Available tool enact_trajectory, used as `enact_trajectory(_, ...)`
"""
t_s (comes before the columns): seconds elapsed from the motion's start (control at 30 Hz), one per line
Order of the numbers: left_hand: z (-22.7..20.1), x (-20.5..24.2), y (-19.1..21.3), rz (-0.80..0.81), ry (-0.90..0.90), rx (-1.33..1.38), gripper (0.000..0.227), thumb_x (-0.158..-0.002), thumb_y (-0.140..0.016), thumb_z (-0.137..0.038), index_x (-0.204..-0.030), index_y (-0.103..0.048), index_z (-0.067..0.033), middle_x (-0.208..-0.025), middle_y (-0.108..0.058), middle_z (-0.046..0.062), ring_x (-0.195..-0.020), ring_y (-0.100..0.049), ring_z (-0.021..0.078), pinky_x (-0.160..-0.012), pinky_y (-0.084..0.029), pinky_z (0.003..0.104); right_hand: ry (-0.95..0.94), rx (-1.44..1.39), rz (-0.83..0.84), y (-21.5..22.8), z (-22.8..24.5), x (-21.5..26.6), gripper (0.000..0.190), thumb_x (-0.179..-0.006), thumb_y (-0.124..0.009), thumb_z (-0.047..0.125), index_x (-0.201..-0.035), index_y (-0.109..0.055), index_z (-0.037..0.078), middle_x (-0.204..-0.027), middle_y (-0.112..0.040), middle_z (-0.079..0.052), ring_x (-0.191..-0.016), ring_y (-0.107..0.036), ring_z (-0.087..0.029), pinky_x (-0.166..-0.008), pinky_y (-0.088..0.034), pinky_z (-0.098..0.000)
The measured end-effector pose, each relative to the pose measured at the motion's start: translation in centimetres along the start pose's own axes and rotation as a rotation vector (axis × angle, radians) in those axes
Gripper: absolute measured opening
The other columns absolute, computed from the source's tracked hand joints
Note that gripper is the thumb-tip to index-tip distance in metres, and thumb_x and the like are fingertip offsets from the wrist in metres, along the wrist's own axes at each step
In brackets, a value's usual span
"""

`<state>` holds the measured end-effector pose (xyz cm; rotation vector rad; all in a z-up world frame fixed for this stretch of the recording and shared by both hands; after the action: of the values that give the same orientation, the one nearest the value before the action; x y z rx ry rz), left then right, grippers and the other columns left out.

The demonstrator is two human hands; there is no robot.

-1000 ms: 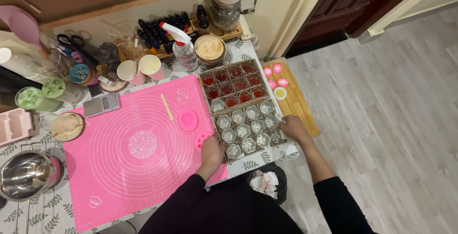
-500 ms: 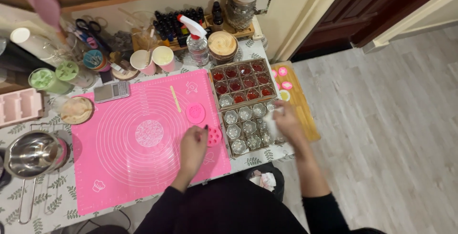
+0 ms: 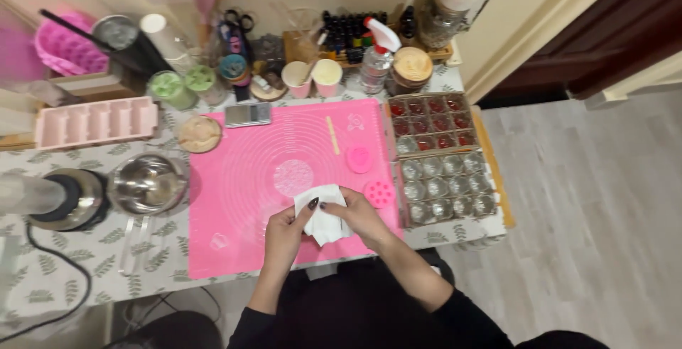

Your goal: Cleaning glass jars with a cloth, organizing tray molds, and handling a large bag of wax flakes or gel base for craft production.

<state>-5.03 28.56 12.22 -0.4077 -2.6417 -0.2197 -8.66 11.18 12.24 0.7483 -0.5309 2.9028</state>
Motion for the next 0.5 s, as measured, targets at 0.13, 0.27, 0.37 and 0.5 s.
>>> enact_trajectory(0.13,-1.0,0.3,6.2,0.057,-0.002,0.107,0.032,-0.096,-0.070,-0.024,-0.103,-0.079,0.0059,-0.078,-0.077,0.007,-0.068,-0.068,0.0125,-0.063,-0.054,0.027,-0.112,-0.072,0.070,-4.2,0.3,-0.6,0.031,-0.089,-0.066,0.010,-0.119,-0.067,0.005,-0.097,-0.075,-0.008,-0.081,-0.071,-0.018,-0.067,-0.056,-0.0363)
enact_trajectory(0.27,-2.0,0.6,11.3,0.252,-0.015,0.127,0.028,-0.093,-0.066,-0.012,-0.117,-0.073,-0.0002,-0.091,-0.078,0.007,-0.077,-0.072,0.0116,-0.072,-0.058,0.026,0.043,-0.121,0.005,-7.0,-3.1,-2.7,0.023,-0.090,-0.064,0.003,-0.113,-0.068,0.000,-0.099,-0.074,-0.010,-0.090,-0.071,-0.018,-0.082,-0.058,-0.0320)
enact_trajectory(0.37,-0.9,0.2,14.8,0.336,-0.051,0.120,0.029,-0.094,-0.062,-0.006,-0.121,-0.072,0.0011,-0.095,-0.078,0.010,-0.082,-0.075,0.0136,-0.077,-0.059,0.027,0.135,-0.228,0.006,-9.4,-5.2,-3.7,0.015,-0.093,-0.063,0.000,-0.107,-0.068,-0.002,-0.099,-0.071,-0.011,-0.091,-0.069,-0.019,-0.084,-0.056,-0.0327)
enact_trajectory(0.5,-1.5,0.6,18.2,0.324,-0.071,0.092,0.030,-0.096,-0.058,-0.003,-0.122,-0.073,0.0016,-0.097,-0.079,0.011,-0.086,-0.075,0.0150,-0.080,-0.059,0.027,0.140,-0.310,0.009,-12.9,-4.7,-3.0,0.014,-0.093,-0.059,0.002,-0.104,-0.066,-0.001,-0.100,-0.070,-0.009,-0.091,-0.070,-0.019,-0.082,-0.058,-0.0346)
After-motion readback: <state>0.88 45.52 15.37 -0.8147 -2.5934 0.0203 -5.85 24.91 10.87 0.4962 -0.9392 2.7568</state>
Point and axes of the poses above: each hand's wrist, its own x-axis away from the middle knuckle, its own y-axis out of the back of the hand, z = x × y, the point moved 2 cm from there along -x, towards the middle knuckle
